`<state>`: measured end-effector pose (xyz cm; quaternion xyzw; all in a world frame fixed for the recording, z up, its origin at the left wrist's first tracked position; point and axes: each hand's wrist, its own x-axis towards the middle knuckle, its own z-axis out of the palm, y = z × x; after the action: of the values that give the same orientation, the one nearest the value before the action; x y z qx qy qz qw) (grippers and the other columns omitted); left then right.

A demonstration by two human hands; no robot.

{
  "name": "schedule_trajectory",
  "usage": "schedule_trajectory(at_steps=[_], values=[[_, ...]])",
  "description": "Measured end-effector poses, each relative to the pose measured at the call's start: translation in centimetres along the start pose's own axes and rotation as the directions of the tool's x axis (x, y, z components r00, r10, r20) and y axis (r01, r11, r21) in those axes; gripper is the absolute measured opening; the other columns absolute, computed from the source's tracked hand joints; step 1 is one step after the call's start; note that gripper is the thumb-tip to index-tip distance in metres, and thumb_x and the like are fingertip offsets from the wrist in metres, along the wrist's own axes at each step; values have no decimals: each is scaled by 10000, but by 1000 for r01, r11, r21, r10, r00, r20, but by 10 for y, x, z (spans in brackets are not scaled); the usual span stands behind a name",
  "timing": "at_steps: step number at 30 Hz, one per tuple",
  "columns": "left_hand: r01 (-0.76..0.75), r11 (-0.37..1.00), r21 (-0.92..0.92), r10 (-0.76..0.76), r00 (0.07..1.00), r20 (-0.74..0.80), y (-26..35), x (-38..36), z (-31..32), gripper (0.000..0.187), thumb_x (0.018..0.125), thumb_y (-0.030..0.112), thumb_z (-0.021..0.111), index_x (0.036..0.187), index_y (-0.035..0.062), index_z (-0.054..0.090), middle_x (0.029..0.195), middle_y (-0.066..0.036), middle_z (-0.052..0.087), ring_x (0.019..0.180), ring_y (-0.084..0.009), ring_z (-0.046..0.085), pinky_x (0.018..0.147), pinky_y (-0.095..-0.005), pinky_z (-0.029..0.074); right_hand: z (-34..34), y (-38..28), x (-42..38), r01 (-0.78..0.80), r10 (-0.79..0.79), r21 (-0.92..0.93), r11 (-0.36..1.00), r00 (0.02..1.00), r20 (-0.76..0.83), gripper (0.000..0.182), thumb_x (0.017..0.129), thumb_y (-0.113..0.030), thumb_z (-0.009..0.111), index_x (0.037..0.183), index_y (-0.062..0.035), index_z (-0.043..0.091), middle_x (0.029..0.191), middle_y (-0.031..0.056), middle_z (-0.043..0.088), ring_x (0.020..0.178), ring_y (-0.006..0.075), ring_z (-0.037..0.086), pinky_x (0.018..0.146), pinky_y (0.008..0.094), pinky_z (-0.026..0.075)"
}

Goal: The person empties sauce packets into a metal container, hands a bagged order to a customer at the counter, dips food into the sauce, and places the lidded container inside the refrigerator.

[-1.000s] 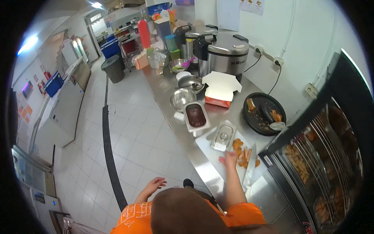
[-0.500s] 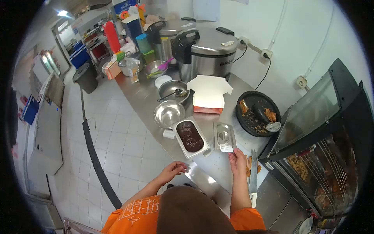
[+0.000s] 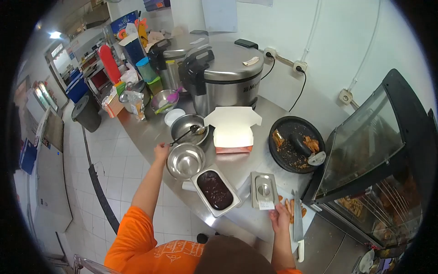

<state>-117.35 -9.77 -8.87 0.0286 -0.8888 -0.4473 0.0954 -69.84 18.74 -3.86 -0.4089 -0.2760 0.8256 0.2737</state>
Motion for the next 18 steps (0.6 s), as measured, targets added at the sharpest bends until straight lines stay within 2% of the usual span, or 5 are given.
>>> schedule_trajectory(at_steps=[1, 4, 8, 11, 18], values=[[163, 987, -3, -163, 986, 32, -9, 16, 11, 192, 786, 119, 641, 914, -19, 606, 841, -135, 602, 716, -206, 571, 628, -328, 472, -16, 4, 12, -31, 31, -39, 999, 999, -18, 247, 844, -31, 501, 1086, -81, 483, 769, 59, 597, 569, 180, 586, 506, 261, 488], [459, 825, -329, -315, 857, 408, -5, 25, 9, 155, 791, 121, 650, 842, -23, 626, 775, -115, 627, 638, -182, 588, 541, -314, 466, -22, 0, 11, -16, 13, -66, 998, 999, -43, 156, 852, -42, 523, 1008, -30, 526, 830, 60, 612, 582, 176, 607, 481, 265, 490], [564, 719, -406, -378, 808, 452, 12, 25, -3, 69, 767, 46, 665, 801, -1, 627, 708, -54, 618, 572, -121, 572, 511, -230, 479, -35, -4, 32, -59, 60, -32, 998, 998, 32, 154, 850, -38, 535, 1003, -44, 521, 843, 63, 614, 576, 174, 605, 501, 278, 504], [546, 698, -464, -357, 826, 436, 25, 31, -16, 49, 781, 29, 646, 821, 5, 629, 727, -42, 622, 598, -106, 575, 541, -216, 488, -23, -7, 43, -26, 30, -82, 996, 998, 52, 132, 870, -62, 496, 995, -38, 535, 774, 55, 611, 582, 148, 591, 510, 239, 476], [393, 784, -480, -176, 883, 435, 98, -13, -114, 90, 825, 94, 612, 859, 12, 622, 706, -32, 601, 596, -103, 553, 609, -207, 475, -33, -1, 52, -56, 64, -65, 996, 990, 126, 166, 855, -37, 520, 1019, -23, 543, 856, 69, 617, 652, 163, 606, 574, 254, 513]])
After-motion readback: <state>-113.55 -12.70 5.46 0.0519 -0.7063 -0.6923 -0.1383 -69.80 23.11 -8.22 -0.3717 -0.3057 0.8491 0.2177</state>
